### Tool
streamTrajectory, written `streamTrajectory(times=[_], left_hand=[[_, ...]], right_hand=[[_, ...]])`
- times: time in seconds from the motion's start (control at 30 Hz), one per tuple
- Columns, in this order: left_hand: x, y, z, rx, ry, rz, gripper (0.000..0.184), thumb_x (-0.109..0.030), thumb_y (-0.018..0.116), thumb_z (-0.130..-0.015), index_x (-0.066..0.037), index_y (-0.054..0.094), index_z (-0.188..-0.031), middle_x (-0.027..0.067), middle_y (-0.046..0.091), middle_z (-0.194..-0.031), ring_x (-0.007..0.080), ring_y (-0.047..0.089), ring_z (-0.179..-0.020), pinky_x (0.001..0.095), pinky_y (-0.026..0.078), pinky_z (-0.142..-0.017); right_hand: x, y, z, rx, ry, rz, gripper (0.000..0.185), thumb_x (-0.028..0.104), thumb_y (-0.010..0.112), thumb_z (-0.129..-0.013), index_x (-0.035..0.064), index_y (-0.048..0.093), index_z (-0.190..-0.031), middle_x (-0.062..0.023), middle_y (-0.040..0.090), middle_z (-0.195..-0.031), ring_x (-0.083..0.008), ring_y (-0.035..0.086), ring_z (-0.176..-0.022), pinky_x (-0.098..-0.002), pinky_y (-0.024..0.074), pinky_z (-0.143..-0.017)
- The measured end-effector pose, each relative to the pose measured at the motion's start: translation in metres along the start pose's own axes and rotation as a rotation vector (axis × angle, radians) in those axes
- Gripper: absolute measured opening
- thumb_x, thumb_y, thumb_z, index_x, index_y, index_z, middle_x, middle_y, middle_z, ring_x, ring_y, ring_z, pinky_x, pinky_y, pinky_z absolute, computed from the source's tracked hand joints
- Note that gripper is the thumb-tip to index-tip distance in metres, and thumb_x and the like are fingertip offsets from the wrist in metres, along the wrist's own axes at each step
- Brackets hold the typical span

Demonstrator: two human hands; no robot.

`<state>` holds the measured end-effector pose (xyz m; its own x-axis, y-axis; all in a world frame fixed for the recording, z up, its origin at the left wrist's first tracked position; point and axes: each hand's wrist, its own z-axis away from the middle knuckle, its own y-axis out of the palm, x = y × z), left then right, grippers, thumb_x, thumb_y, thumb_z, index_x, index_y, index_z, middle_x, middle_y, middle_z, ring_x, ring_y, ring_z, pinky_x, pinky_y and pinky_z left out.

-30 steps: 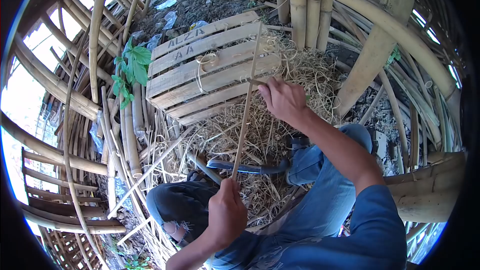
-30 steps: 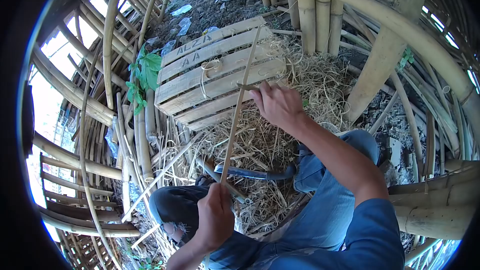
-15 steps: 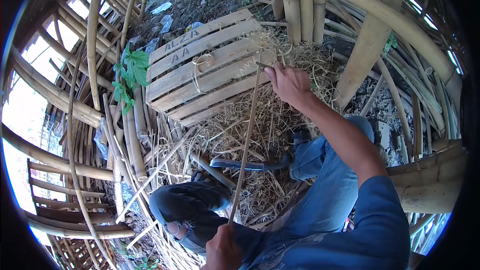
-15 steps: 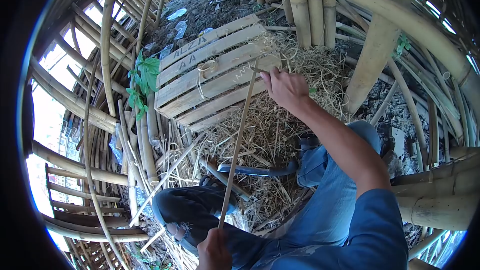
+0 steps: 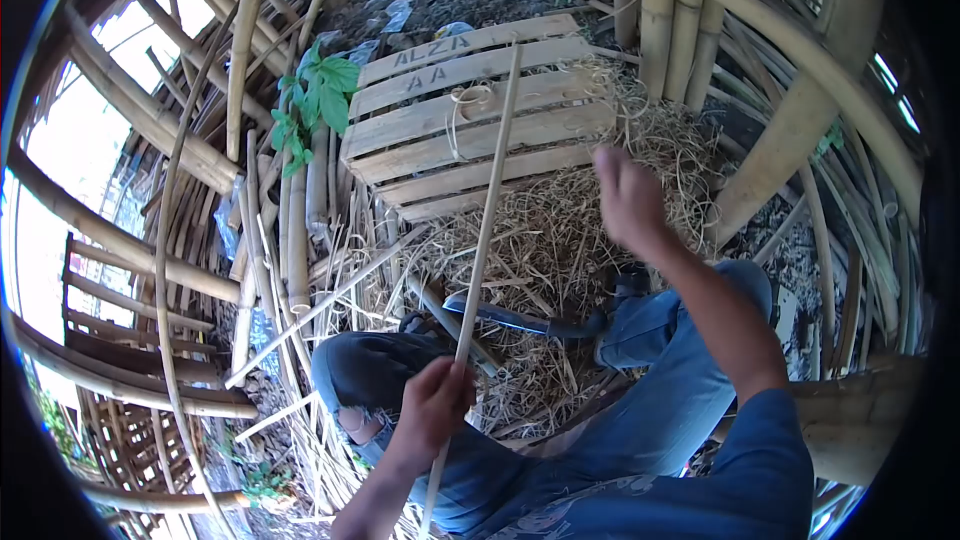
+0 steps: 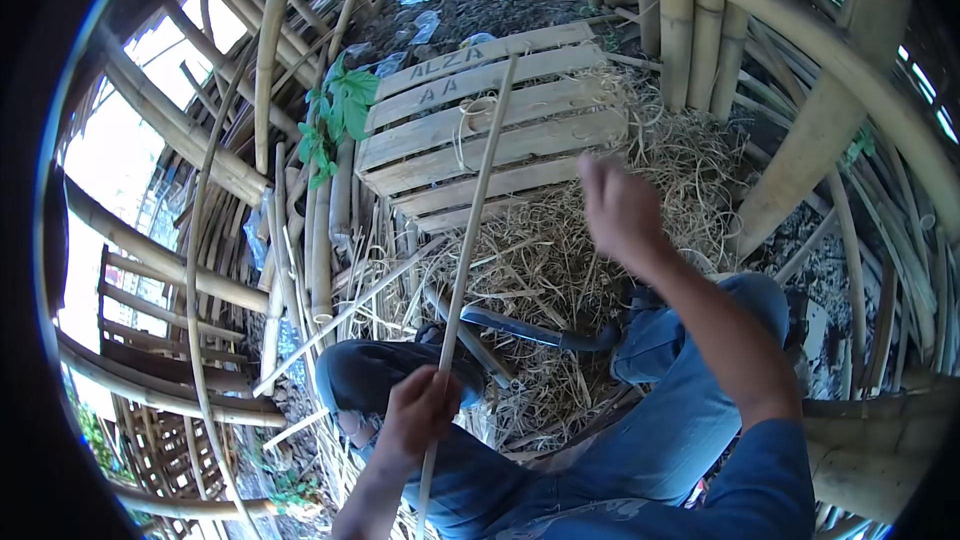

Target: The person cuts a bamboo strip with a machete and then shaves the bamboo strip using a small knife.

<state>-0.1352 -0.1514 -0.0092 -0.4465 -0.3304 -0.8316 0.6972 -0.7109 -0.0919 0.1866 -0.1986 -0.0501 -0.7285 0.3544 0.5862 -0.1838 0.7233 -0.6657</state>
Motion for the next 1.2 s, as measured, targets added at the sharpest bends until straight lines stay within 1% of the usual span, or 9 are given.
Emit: streamTrajectory(times=[0.1,0.27,0.5,0.7,0.77,0.87,0.97,1.07,1.2], left_hand=[[-0.013,0.008,-0.022,0.106,0.020,0.152,0.024,-0.024,0.043,-0.099,-0.004,0.056,-0.096,-0.0025,0.047,-0.061,0.0035,0.037,-0.047,0.0191,0.028,-0.041],[-0.024,0.029,-0.024,0.101,0.026,0.242,0.027,-0.026,0.042,-0.099,-0.003,0.055,-0.092,-0.0039,0.041,-0.059,0.0029,0.031,-0.043,0.0190,0.024,-0.039],[-0.028,0.037,-0.008,0.082,0.032,0.167,0.030,-0.025,0.040,-0.100,-0.002,0.054,-0.086,-0.0052,0.036,-0.053,0.0023,0.027,-0.039,0.0200,0.020,-0.036],[-0.034,0.039,0.007,0.101,0.001,0.190,0.031,-0.025,0.042,-0.100,-0.001,0.054,-0.085,-0.0053,0.034,-0.051,0.0026,0.026,-0.038,0.0202,0.020,-0.036],[-0.032,0.037,0.015,0.112,-0.033,0.209,0.030,-0.024,0.042,-0.099,-0.001,0.054,-0.085,-0.0051,0.034,-0.051,0.0030,0.026,-0.038,0.0203,0.020,-0.036],[-0.026,0.034,0.024,0.145,-0.034,0.204,0.031,-0.024,0.042,-0.099,0.000,0.054,-0.085,-0.0047,0.034,-0.050,0.0037,0.027,-0.038,0.0210,0.020,-0.035],[-0.024,0.032,0.029,0.133,-0.061,0.177,0.031,-0.024,0.042,-0.099,0.000,0.053,-0.085,-0.0044,0.033,-0.050,0.0041,0.027,-0.038,0.0213,0.021,-0.035],[-0.019,0.030,0.021,0.103,-0.050,0.143,0.031,-0.025,0.042,-0.099,-0.001,0.052,-0.083,-0.0045,0.033,-0.050,0.0040,0.027,-0.037,0.0213,0.021,-0.036],[-0.022,0.026,0.014,0.079,-0.051,0.187,0.035,-0.028,0.041,-0.099,-0.002,0.051,-0.079,-0.0045,0.033,-0.048,0.0041,0.028,-0.037,0.0213,0.020,-0.035]], right_hand=[[0.041,0.001,0.048,0.260,-0.250,-0.197,0.036,0.030,0.045,-0.095,0.0046,0.051,-0.070,-0.0098,0.047,-0.050,-0.0239,0.052,-0.042,-0.0370,0.0428,-0.040],[0.064,0.013,0.077,0.126,-0.651,-0.092,0.035,0.032,0.051,-0.093,0.0063,0.049,-0.069,-0.0071,0.052,-0.051,-0.0189,0.053,-0.037,-0.0330,0.0421,-0.034],[0.050,0.009,0.061,0.132,-0.553,-0.015,0.030,0.028,0.056,-0.088,0.0054,0.050,-0.069,-0.0090,0.051,-0.056,-0.0240,0.055,-0.043,-0.0362,0.0431,-0.038],[0.034,0.005,0.043,0.023,-0.634,0.007,0.037,0.033,0.045,-0.095,0.0056,0.051,-0.071,-0.0067,0.051,-0.050,-0.0175,0.049,-0.035,-0.0322,0.0402,-0.032],[0.017,0.003,0.027,0.169,-0.402,0.076,0.038,0.031,0.040,-0.098,0.0051,0.052,-0.072,-0.0062,0.049,-0.048,-0.0168,0.047,-0.033,-0.0319,0.0389,-0.032],[0.005,-0.003,0.014,-0.017,-0.438,0.125,0.039,0.029,0.037,-0.099,0.0047,0.052,-0.073,-0.0059,0.048,-0.046,-0.0161,0.047,-0.033,-0.0312,0.0380,-0.031],[0.011,-0.009,0.021,0.033,-0.345,0.043,0.034,0.024,0.042,-0.096,0.0067,0.048,-0.067,-0.0081,0.047,-0.048,-0.0205,0.047,-0.036,-0.0353,0.0372,-0.034],[0.025,-0.006,0.041,0.210,-0.429,-0.102,0.032,0.024,0.045,-0.094,0.0073,0.048,-0.067,-0.0077,0.046,-0.050,-0.0222,0.046,-0.036,-0.0355,0.0393,-0.037],[0.043,0.003,0.068,0.162,-0.625,-0.189,0.031,0.026,0.049,-0.092,0.0084,0.048,-0.066,-0.0060,0.044,-0.050,-0.0219,0.046,-0.036,-0.0346,0.0399,-0.037]])
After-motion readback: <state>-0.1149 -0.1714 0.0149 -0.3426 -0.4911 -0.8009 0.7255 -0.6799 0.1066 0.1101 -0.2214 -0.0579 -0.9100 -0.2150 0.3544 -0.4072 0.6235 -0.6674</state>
